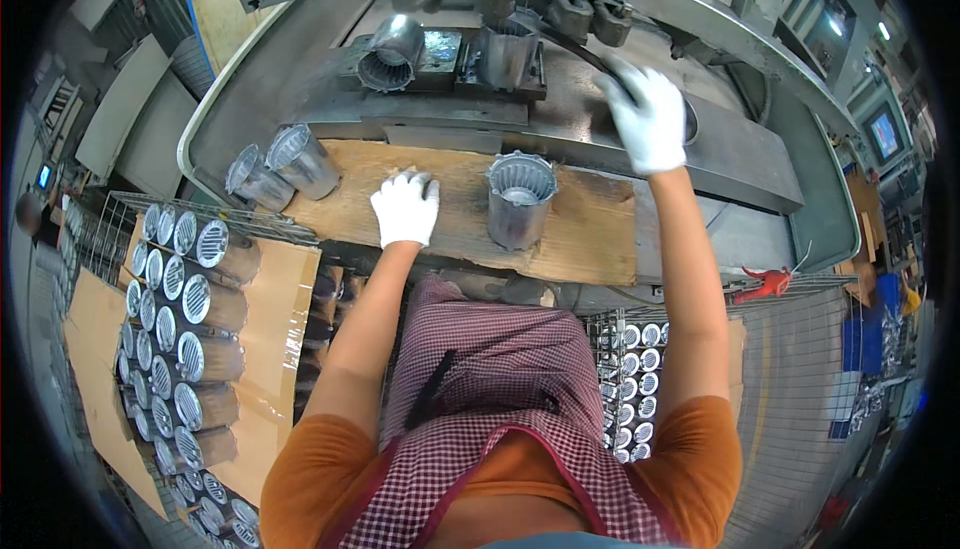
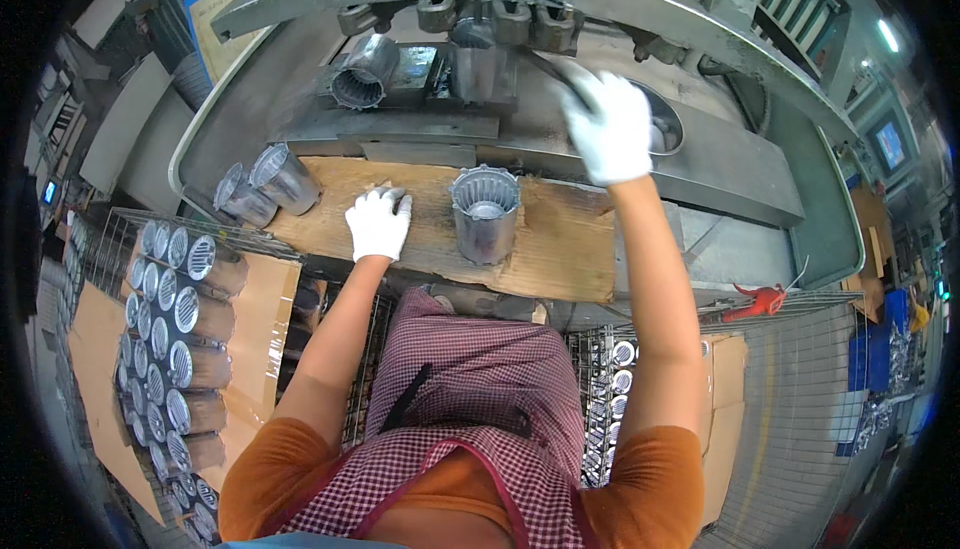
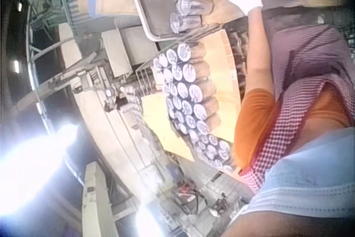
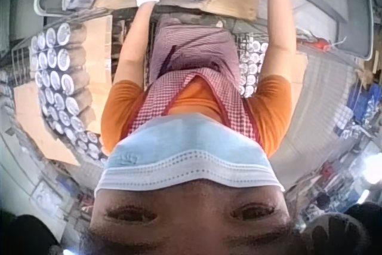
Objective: The worker picks up metal motor housings from a storage area, places them into a machine fixture, uses a manual pressure applicator to apply a substance inside, and سپس stacks the completed parts into a large metal crate.
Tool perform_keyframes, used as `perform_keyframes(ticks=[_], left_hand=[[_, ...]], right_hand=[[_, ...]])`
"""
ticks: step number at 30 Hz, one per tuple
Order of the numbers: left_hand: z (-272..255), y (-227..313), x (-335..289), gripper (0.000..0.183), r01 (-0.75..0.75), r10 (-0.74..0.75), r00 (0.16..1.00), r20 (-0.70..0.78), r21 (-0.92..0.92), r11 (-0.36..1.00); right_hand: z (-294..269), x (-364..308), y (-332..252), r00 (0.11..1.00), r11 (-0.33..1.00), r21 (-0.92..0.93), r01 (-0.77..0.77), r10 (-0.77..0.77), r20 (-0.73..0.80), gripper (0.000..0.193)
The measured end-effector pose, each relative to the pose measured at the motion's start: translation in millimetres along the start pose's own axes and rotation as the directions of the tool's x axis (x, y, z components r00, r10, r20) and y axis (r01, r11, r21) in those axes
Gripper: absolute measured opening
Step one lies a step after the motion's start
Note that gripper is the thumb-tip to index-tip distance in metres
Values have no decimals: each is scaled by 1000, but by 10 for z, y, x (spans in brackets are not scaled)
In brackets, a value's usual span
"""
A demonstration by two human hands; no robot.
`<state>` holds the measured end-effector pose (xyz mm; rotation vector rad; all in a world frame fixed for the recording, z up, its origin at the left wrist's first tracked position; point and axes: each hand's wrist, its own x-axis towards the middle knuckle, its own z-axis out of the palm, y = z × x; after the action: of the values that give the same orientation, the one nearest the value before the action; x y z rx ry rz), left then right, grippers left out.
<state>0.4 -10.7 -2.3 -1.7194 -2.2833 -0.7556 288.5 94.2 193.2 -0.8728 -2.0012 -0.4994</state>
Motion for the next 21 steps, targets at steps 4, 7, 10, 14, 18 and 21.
perform_keyframes(ticks=[4,7,10,14,18,21], left_hand=[[-26,-39,16,29,11,-11,1000,5,-12,1000],[-20,-90,20,28,20,-21,1000,-17,-45,999],[-1,-90,15,25,-13,2,996,-91,-117,993],[-60,-91,21,27,31,-76,983,-167,-260,965],[-63,-216,-55,32,151,-285,954,-96,-665,731],[-205,-129,-85,38,158,-258,965,-42,-690,707]], right_hand=[[445,418,-142,993,997,-60,-53,59,104,27],[542,402,188,932,946,-106,-307,321,169,26],[173,258,383,955,953,-55,-297,298,-2,28],[-78,114,760,918,921,-15,-389,386,-93,32],[-224,-37,998,819,805,-185,-563,574,5,37],[-363,-215,1174,710,703,-324,-633,694,119,34]])
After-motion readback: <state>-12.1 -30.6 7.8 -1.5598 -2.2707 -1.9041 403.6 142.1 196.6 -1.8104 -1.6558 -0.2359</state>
